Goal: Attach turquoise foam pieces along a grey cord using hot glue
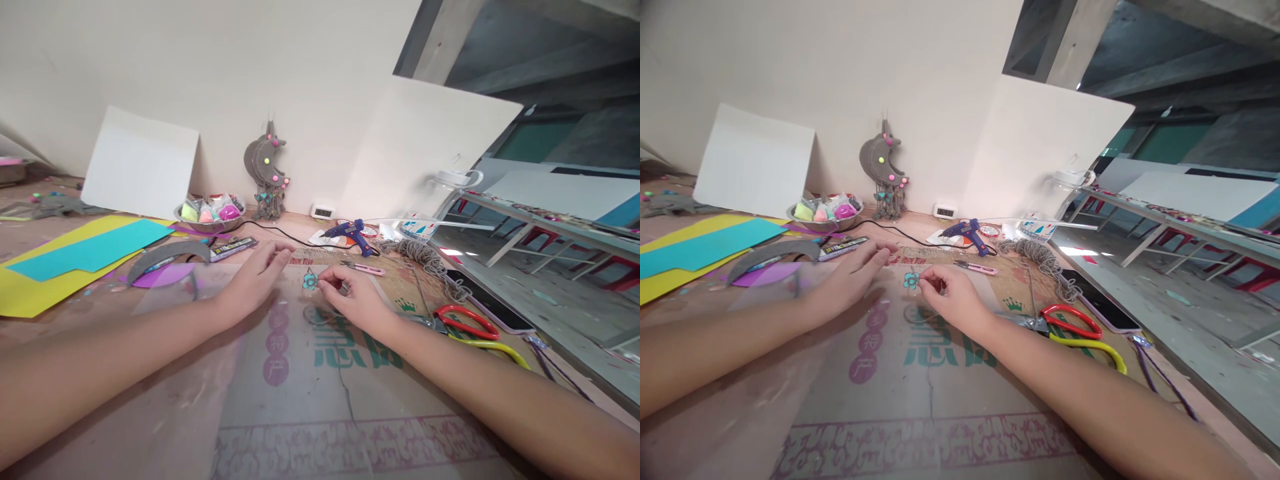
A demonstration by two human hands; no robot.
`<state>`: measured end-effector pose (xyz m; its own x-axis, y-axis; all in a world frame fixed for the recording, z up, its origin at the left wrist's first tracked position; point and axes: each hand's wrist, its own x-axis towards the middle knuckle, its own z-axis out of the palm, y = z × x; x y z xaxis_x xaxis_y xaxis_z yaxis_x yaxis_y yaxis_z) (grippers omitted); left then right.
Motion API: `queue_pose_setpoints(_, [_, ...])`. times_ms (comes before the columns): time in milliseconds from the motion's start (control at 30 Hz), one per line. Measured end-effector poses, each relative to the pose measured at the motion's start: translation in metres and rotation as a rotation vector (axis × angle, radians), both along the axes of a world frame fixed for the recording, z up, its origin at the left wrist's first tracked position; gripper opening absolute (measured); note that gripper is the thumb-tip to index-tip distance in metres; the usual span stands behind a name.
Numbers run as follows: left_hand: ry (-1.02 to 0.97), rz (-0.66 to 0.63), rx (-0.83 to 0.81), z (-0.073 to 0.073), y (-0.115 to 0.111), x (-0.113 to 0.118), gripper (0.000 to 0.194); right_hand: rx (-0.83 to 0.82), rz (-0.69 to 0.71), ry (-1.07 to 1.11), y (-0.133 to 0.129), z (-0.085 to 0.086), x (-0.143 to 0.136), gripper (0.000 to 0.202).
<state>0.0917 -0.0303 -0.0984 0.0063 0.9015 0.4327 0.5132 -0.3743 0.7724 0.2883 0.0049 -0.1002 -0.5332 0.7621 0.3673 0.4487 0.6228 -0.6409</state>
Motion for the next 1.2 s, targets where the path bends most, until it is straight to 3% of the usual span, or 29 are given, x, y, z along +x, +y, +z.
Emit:
queue_pose_setpoints(233, [-0.019, -0.108, -0.255, 0.000, -0.001, 0.001, 0.031, 0.008, -0.006, -0.004, -0.001, 0.001, 0.000, 0.012])
queue_pose_setpoints(367, [-0.043, -0.091, -0.254, 0.000, -0.001, 0.001, 0.031, 0.021, -0.005, -0.005, -0.001, 0.002, 0.000, 0.011])
queue_pose_setpoints(533, [0.025, -0.198, -0.230, -0.003, 0.001, 0.001, 0.034, 0.032, -0.009, -0.024, 0.001, 0.000, 0.000, 0.012])
queue_pose_setpoints(667, [0.071, -0.207, -0.199, -0.002, -0.002, 0.003, 0.030, 0.024, 0.004, -0.053, 0.001, -0.002, 0.000, 0.014])
queue_pose_setpoints(767, [0.070, -0.190, -0.214, 0.001, -0.004, 0.005, 0.031, 0.084, 0.039, -0.088, 0.000, 0.006, 0.002, 0.018])
queue_pose_setpoints(900, [0.022, -0.170, -0.246, 0.000, -0.003, 0.005, 0.031, 0.220, -0.006, -0.120, 0.007, 0.035, 0.014, 0.023])
queue_pose_setpoints(1033, [-0.013, -0.175, -0.262, -0.002, -0.002, 0.005, 0.029, 0.310, -0.107, -0.384, 0.034, 0.052, 0.038, 0.020])
queue_pose_setpoints(1200, [-0.010, -0.149, -0.289, -0.003, -0.002, 0.004, 0.030, 0.336, -0.154, -0.705, 0.072, 0.034, 0.068, 0.031])
